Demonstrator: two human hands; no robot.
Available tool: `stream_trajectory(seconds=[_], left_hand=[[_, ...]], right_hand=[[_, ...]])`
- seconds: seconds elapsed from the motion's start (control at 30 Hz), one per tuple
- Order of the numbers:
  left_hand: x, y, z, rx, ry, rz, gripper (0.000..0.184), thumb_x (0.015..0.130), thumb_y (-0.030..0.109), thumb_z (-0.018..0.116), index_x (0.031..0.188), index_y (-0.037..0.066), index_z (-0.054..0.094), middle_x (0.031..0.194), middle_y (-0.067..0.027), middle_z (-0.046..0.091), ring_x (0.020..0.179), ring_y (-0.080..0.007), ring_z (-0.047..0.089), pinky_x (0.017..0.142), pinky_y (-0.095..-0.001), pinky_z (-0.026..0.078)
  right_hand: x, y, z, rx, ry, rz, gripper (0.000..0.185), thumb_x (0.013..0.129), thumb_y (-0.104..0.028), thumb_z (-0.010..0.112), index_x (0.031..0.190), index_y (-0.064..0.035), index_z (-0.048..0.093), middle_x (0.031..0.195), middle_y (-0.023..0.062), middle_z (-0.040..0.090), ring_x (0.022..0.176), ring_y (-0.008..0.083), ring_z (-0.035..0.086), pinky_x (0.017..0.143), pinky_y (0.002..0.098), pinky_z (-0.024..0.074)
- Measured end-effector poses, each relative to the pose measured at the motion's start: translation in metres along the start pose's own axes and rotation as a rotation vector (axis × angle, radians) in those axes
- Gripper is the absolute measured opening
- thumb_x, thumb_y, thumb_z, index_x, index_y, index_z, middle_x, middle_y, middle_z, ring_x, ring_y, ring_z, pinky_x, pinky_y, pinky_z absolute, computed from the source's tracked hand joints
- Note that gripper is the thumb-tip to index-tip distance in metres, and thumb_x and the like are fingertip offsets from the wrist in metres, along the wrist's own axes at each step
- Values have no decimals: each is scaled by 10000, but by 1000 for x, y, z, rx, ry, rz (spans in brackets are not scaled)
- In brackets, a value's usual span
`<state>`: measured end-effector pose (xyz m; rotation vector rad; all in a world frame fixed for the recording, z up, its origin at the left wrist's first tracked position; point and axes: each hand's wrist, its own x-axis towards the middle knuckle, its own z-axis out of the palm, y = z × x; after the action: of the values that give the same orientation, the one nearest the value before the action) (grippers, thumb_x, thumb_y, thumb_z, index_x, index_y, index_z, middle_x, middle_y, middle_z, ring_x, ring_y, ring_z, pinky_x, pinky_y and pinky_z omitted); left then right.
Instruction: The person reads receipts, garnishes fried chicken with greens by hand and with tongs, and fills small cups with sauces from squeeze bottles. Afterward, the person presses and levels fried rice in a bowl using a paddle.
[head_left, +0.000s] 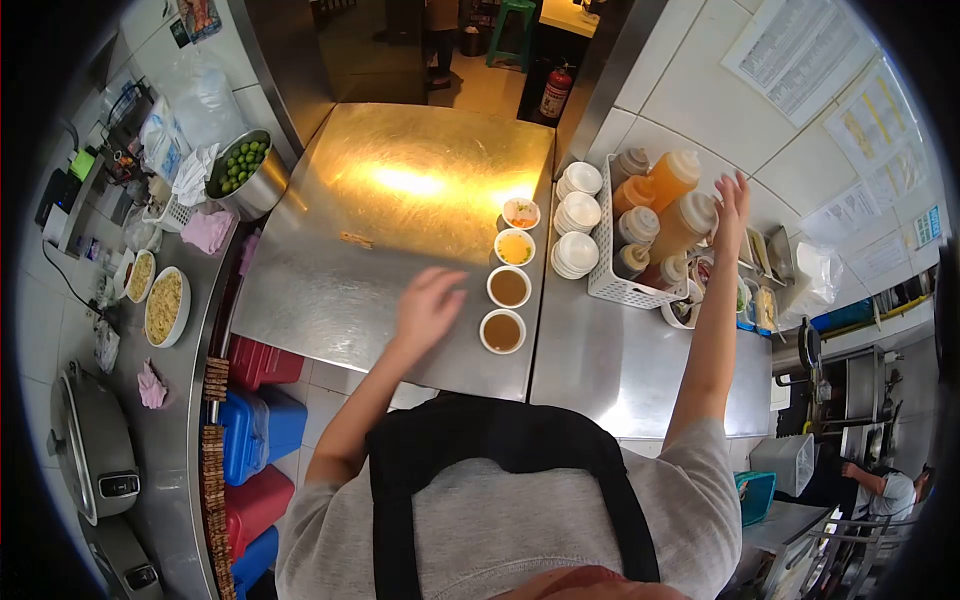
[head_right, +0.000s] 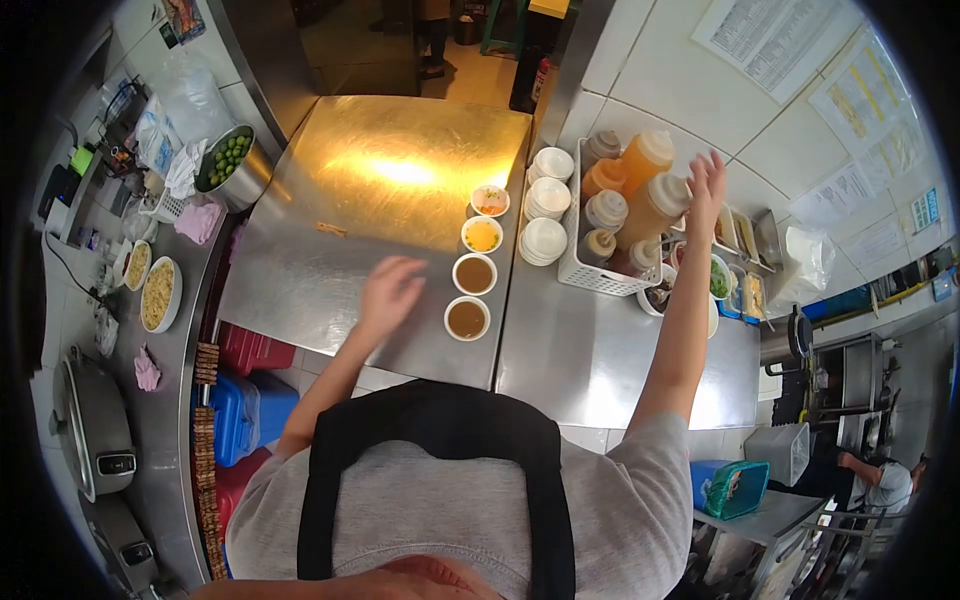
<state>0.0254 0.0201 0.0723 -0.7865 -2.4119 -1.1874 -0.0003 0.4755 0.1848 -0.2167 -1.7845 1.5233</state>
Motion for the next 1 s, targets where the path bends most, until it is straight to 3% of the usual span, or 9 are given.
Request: stream_trajectory(seconds=[0.1, 0.2, 0.33, 0.47, 0.57, 0.63, 0.67, 0.87, 1.0], left_hand=[[52, 46, 65, -73, -252, 312, 233, 720, 141, 608, 944, 75, 599, 922, -87, 563, 899, -260, 527, 745, -353, 449], [84, 46, 127, -5, -244, 479, 156, 715, 154, 599, 836, 57, 594, 881, -78, 544, 883, -258, 518, 718, -362, 450], [91, 45, 157, 268, -403, 448, 92, 704, 146, 595, 688, 59, 572, 844, -68, 538, 863, -243, 519, 711, -360, 446], [91, 50, 149, 216, -434, 393, 130, 683, 173, 593, 690, 44, 580, 818, -92, 531, 856, -257, 521, 714, -362, 451], [92, 41, 159, 252, -439, 382, 137, 702, 170, 599, 696, 35, 577, 816, -92, 529, 853, -257, 528, 706, -365, 457], [91, 42, 158, 251, -437, 381, 135, 712, 162, 597, 696, 30, 575, 810, -92, 528, 852, -257, 535, 695, -369, 462], [89, 44, 157, 234, -451, 361, 128, 715, 153, 591, 694, 28, 573, 806, -93, 530, 835, -263, 547, 680, -374, 466], [92, 47, 147, 92, -483, 295, 130, 712, 148, 594, 710, 18, 582, 778, -119, 537, 739, -301, 574, 628, -386, 460], [97, 33, 157, -32, -491, 294, 131, 720, 143, 574, 701, 14, 583, 778, -133, 549, 723, -308, 578, 600, -393, 456]], right_hand=[[47, 14, -9, -95, -301, -35, 500, 772, -165, 626, 1225, -63, 439, 1139, 110, 508, 1064, 198, 471, 864, 300, 379], [81, 36, 0, -356, -717, -53, 577, 679, -95, 676, 1204, -45, 442, 1186, 121, 488, 1085, 219, 473, 825, 319, 415], [75, 46, 7, -439, -470, -307, 633, 740, -138, 641, 1289, -89, 329, 1229, 146, 455, 1051, 254, 514, 802, 356, 444], [84, 73, 9, -589, -427, -485, 613, 799, -216, 592, 1319, -113, 284, 1221, 170, 456, 945, 330, 562, 778, 362, 468], [75, 61, 19, -558, -455, -393, 644, 786, -251, 608, 1318, -96, 279, 1213, 177, 440, 985, 359, 518, 841, 376, 433], [71, 65, 24, -618, -354, -736, 685, 749, -267, 644, 1308, -84, 292, 1216, 193, 407, 1054, 364, 453, 907, 399, 375], [68, 64, 27, -575, -358, -709, 741, 695, -266, 685, 1297, -69, 302, 1221, 211, 380, 1116, 373, 388, 960, 410, 307], [68, 63, 27, -508, -176, -468, 771, 644, -216, 727, 1267, -17, 319, 1190, 207, 407, 1079, 348, 427, 941, 407, 326], [71, 43, 7, -391, 117, -684, 676, 688, -171, 712, 1234, -15, 345, 1131, 179, 451, 1035, 304, 472, 874, 360, 397]])
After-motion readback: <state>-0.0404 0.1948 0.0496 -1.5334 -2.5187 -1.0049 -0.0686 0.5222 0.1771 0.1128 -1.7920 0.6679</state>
